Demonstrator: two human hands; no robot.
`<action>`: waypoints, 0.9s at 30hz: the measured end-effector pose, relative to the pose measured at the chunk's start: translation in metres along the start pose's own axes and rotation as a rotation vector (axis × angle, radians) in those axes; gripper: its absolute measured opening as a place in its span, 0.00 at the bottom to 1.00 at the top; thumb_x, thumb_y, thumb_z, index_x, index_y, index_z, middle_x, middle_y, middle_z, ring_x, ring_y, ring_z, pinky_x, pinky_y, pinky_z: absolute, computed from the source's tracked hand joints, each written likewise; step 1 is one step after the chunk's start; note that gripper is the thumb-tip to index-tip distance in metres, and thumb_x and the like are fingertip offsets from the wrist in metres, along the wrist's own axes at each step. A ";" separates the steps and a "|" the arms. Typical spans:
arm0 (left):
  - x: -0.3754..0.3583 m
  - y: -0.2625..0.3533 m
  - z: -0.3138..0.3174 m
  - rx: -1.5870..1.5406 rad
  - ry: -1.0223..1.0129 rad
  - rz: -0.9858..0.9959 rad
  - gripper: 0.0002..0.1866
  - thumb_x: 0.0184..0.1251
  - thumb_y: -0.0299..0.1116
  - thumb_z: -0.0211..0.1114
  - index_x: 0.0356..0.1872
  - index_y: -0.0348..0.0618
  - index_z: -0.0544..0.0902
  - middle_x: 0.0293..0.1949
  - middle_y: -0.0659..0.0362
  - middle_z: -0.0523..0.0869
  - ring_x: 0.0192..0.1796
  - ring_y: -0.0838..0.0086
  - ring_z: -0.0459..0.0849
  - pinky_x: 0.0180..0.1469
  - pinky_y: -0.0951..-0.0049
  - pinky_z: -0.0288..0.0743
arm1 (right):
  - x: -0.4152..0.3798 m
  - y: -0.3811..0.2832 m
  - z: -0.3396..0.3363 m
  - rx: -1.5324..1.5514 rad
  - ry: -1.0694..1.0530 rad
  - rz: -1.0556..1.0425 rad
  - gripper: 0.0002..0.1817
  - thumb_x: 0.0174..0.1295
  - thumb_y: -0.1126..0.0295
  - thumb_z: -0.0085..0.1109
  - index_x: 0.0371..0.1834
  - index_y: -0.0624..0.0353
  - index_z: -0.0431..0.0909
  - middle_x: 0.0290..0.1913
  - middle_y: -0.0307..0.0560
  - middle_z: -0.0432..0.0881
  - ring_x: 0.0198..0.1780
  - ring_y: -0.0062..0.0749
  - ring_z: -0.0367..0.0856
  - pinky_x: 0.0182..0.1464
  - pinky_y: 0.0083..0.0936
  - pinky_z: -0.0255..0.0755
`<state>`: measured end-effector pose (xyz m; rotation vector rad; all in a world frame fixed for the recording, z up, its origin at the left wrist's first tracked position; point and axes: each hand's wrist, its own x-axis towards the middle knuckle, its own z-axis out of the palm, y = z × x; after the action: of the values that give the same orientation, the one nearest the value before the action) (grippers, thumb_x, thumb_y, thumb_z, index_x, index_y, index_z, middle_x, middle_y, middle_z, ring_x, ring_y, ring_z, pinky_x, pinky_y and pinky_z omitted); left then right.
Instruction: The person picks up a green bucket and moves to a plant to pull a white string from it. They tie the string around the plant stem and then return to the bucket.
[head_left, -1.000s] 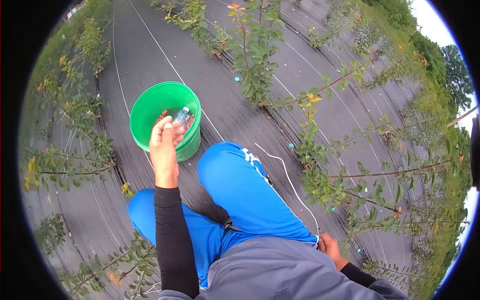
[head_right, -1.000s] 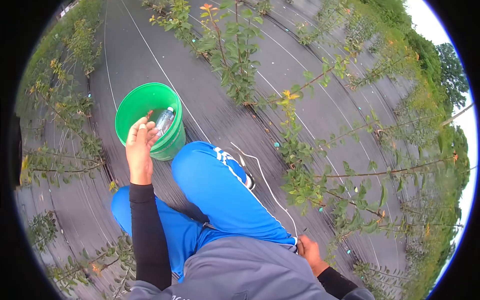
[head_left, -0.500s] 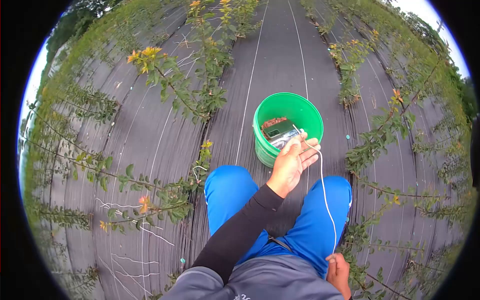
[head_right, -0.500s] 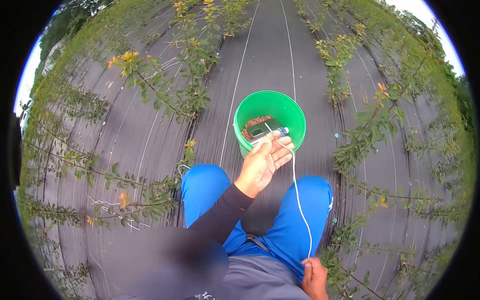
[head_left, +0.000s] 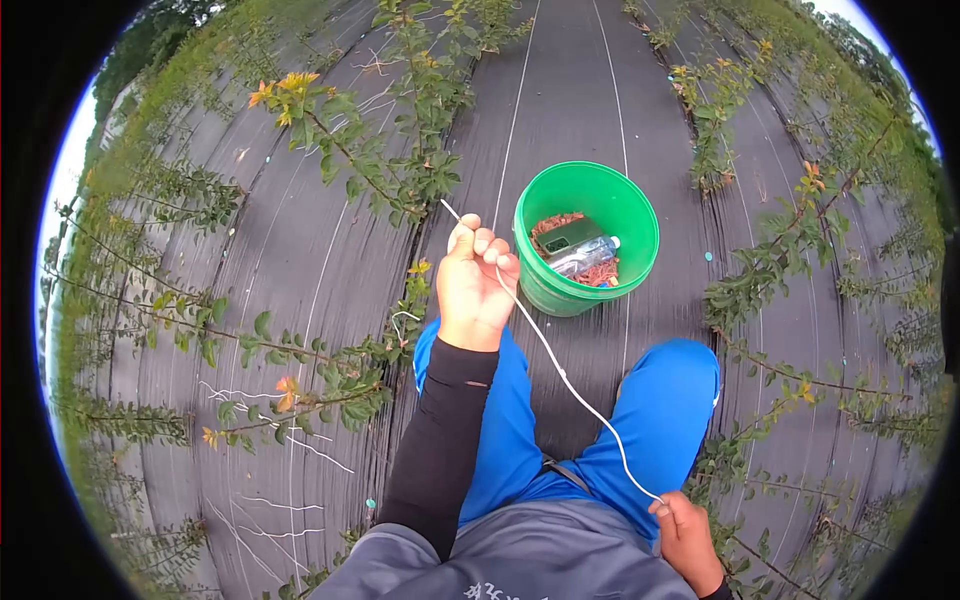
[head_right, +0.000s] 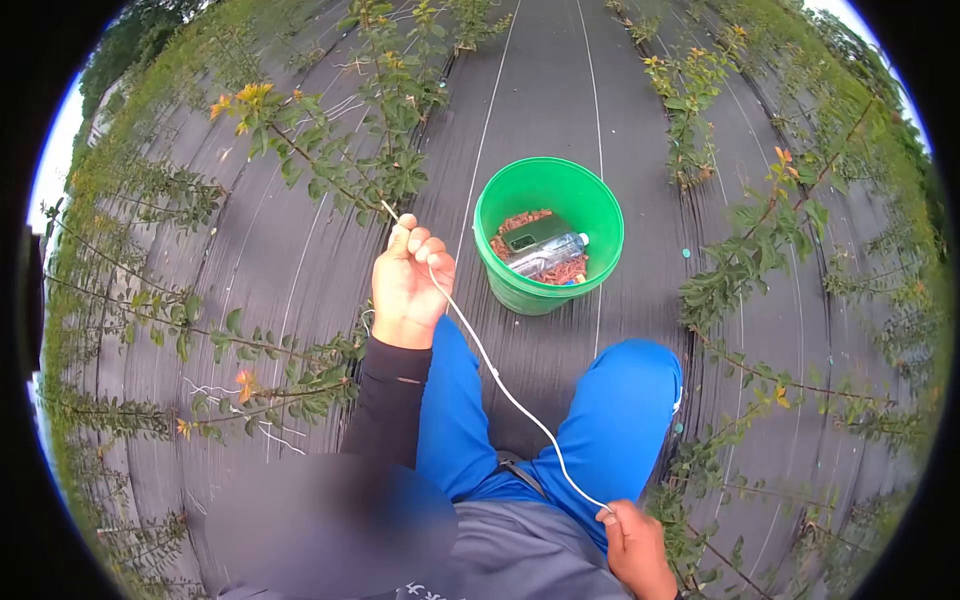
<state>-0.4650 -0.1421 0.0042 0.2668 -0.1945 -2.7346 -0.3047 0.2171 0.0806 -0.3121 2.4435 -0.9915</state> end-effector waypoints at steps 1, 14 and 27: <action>-0.003 0.009 0.010 -0.009 0.045 0.031 0.08 0.75 0.37 0.45 0.41 0.49 0.72 0.22 0.67 0.68 0.21 0.80 0.66 0.21 0.81 0.65 | -0.001 0.002 0.002 -0.032 0.066 -0.032 0.08 0.65 0.72 0.48 0.32 0.65 0.74 0.20 0.39 0.72 0.21 0.21 0.68 0.26 0.21 0.62; -0.035 0.129 0.087 0.156 -0.014 0.459 0.05 0.74 0.36 0.45 0.42 0.50 0.68 0.24 0.67 0.67 0.20 0.82 0.62 0.18 0.80 0.56 | 0.039 -0.006 -0.018 0.646 -0.335 -0.121 0.18 0.67 0.58 0.52 0.32 0.66 0.74 0.15 0.35 0.66 0.17 0.17 0.61 0.21 0.18 0.54; -0.234 0.441 0.154 0.635 -0.353 0.781 0.11 0.75 0.27 0.37 0.43 0.27 0.65 0.31 0.52 0.69 0.32 0.67 0.72 0.34 0.70 0.70 | 0.105 -0.160 0.120 0.559 -0.922 -0.313 0.16 0.71 0.61 0.45 0.37 0.65 0.73 0.20 0.34 0.68 0.22 0.14 0.62 0.25 0.15 0.58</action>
<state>-0.1258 -0.4405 0.2668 -0.1213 -1.0264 -1.8532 -0.3289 -0.0074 0.0823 -0.7591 1.2625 -1.2423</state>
